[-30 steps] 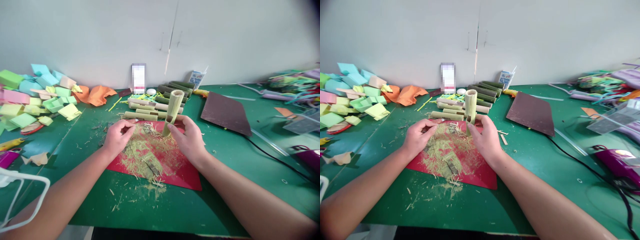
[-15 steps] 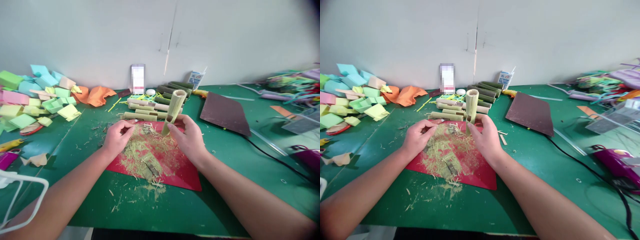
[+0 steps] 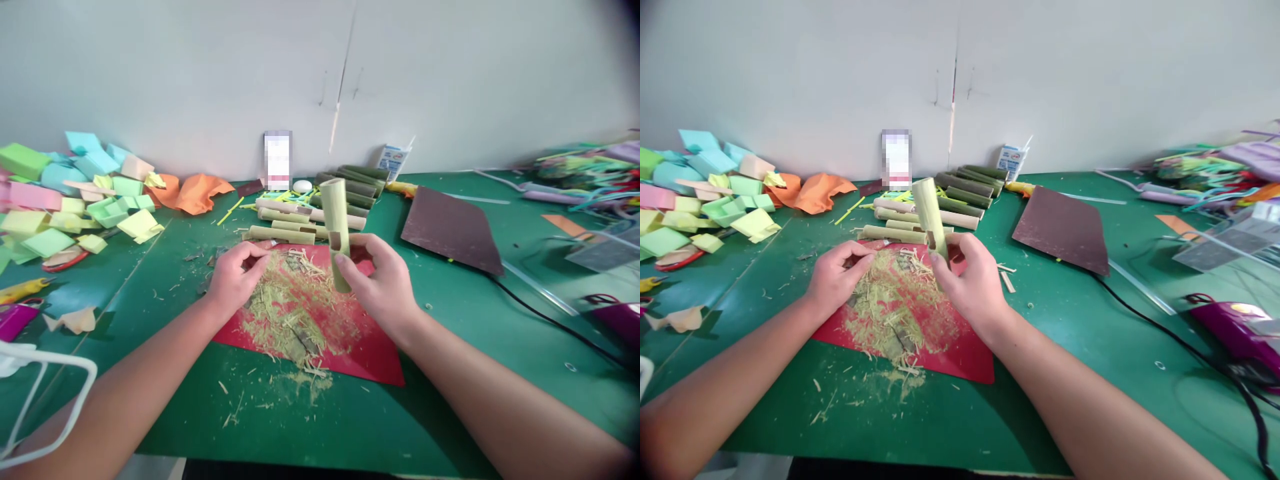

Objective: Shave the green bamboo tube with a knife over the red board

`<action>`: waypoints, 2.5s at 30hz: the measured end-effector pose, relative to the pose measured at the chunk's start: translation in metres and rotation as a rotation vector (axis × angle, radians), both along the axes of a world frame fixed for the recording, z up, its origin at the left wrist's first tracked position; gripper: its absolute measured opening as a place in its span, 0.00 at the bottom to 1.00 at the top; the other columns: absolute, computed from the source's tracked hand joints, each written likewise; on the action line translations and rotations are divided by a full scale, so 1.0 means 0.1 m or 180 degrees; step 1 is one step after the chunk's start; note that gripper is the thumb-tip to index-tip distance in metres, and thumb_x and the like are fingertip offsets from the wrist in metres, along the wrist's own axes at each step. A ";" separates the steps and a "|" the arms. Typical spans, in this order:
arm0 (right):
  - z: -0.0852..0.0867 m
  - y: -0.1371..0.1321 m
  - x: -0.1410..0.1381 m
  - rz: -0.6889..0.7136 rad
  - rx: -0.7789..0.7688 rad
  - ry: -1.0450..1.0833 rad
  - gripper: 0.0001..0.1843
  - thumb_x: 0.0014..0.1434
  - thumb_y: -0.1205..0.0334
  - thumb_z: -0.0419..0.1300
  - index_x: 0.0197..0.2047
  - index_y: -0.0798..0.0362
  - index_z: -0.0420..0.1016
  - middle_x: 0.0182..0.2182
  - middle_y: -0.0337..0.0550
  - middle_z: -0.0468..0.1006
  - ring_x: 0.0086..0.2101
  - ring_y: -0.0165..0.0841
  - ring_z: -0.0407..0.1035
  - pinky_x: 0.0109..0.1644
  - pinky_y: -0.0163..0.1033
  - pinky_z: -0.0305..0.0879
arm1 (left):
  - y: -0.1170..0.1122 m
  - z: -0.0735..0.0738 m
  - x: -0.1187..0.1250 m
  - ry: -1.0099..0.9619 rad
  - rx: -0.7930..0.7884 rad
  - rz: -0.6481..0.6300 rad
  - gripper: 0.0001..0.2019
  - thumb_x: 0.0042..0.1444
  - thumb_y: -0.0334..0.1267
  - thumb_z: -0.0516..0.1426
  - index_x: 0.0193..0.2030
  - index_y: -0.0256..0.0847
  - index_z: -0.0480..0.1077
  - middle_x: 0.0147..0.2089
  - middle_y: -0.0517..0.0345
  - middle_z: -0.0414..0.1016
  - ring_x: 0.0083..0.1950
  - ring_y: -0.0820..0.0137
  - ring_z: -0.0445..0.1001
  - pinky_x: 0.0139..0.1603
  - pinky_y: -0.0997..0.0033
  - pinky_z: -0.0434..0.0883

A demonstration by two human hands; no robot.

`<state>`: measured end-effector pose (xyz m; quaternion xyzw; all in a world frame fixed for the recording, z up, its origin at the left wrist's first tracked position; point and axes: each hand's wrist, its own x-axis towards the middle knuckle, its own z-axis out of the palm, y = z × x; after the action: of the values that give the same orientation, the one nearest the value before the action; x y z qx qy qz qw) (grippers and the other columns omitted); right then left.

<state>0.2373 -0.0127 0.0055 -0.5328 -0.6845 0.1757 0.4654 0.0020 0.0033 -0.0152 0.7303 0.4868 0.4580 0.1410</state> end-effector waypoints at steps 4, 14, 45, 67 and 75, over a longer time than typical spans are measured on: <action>0.01 -0.06 -0.06 0.0209 -0.0115 -0.0622 0.07 0.51 0.60 0.58 0.36 0.50 0.70 0.29 0.41 0.73 0.28 0.31 0.65 0.32 0.38 0.61 | -0.02 0.03 0.00 -0.0121 0.0108 0.0130 0.05 0.57 0.36 0.56 0.37 0.39 0.72 0.37 0.55 0.76 0.33 0.72 0.72 0.35 0.72 0.69; -0.02 -0.14 -0.18 0.0585 -0.0346 -0.1601 0.05 0.49 0.62 0.56 0.26 0.51 0.62 0.26 0.40 0.68 0.25 0.29 0.59 0.28 0.36 0.54 | -0.04 0.04 0.03 -0.0011 0.0171 0.0090 0.06 0.57 0.37 0.56 0.37 0.39 0.73 0.37 0.56 0.76 0.34 0.73 0.72 0.36 0.73 0.69; 0.04 -0.23 -0.18 0.0322 -0.0479 -0.2640 0.14 0.53 0.48 0.55 0.30 0.51 0.69 0.31 0.43 0.73 0.29 0.34 0.67 0.27 0.38 0.51 | 0.04 -0.05 0.00 0.0243 -0.0361 0.0047 0.06 0.53 0.35 0.58 0.38 0.39 0.74 0.33 0.57 0.76 0.29 0.73 0.71 0.32 0.73 0.70; 0.05 -0.22 -0.18 0.0223 -0.0545 -0.2701 0.12 0.52 0.51 0.58 0.29 0.52 0.68 0.32 0.41 0.72 0.31 0.32 0.66 0.29 0.37 0.53 | 0.06 -0.07 -0.02 0.0304 -0.0270 0.0049 0.06 0.52 0.33 0.59 0.38 0.39 0.74 0.32 0.58 0.75 0.28 0.74 0.69 0.30 0.74 0.70; 0.02 -0.22 -0.21 0.0311 -0.0734 -0.2617 0.11 0.54 0.54 0.55 0.26 0.52 0.67 0.29 0.41 0.71 0.27 0.30 0.64 0.27 0.37 0.51 | 0.10 -0.07 0.01 0.0465 -0.0077 0.0059 0.04 0.52 0.33 0.59 0.35 0.37 0.74 0.33 0.55 0.76 0.30 0.72 0.72 0.32 0.72 0.71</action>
<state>0.2168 -0.0351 0.0077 -0.5740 -0.8134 0.0459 0.0825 0.0028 0.0129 -0.0225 0.7555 0.5081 0.3989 0.1096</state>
